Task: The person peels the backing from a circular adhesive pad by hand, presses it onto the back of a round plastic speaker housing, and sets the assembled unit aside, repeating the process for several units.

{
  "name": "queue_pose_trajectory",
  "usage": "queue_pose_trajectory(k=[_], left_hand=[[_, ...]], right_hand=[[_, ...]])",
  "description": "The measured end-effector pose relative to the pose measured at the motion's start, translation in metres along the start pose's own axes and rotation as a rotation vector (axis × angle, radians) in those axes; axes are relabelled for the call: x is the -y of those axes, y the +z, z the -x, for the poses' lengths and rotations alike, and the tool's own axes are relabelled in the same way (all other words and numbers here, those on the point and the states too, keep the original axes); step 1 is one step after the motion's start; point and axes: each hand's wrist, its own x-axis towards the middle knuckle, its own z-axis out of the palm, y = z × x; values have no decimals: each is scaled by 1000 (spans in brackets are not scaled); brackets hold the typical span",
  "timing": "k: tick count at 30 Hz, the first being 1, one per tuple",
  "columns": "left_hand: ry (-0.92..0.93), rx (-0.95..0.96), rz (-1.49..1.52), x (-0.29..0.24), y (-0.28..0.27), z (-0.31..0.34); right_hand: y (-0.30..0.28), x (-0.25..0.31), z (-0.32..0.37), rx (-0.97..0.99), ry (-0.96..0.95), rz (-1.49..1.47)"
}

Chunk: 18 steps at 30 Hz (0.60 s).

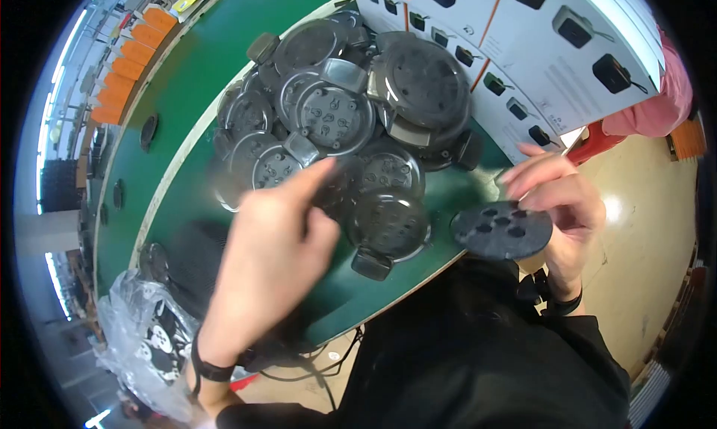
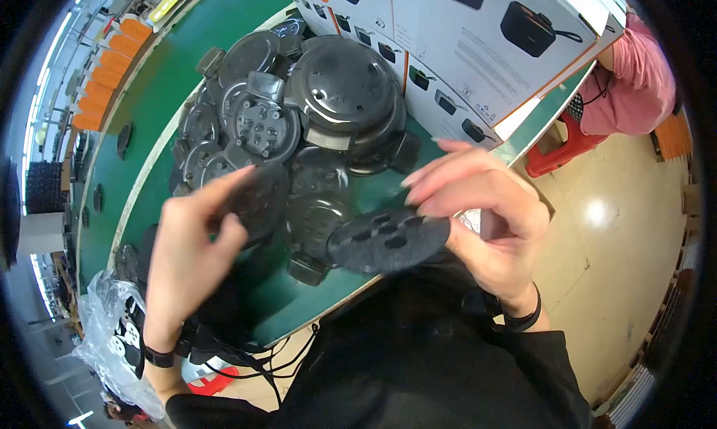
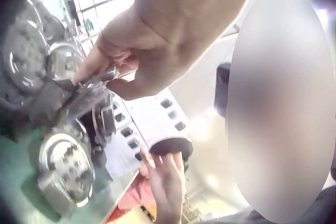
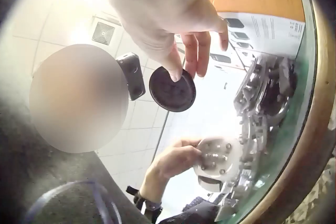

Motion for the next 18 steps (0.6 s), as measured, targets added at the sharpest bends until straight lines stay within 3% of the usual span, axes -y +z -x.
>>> queue_pose_trajectory(k=[2,5,8,12,16,18], left_hand=[[-205,-63,448,15,-16,6],[-106,-104,1008,31,-28,24],[2,-90,1308,31,-24,39],[24,-131,1371,25,-15,49],[-65,-31,1434,23,-18,51],[-15,-37,1386,24,-17,50]], right_hand=[[5,-1,-4,100,47,-134],[17,1,-14,303,45,-266],[37,9,-24,485,32,-422],[62,21,-33,565,-116,-471],[79,29,-31,470,-136,-487],[83,30,-32,450,-168,-475]])
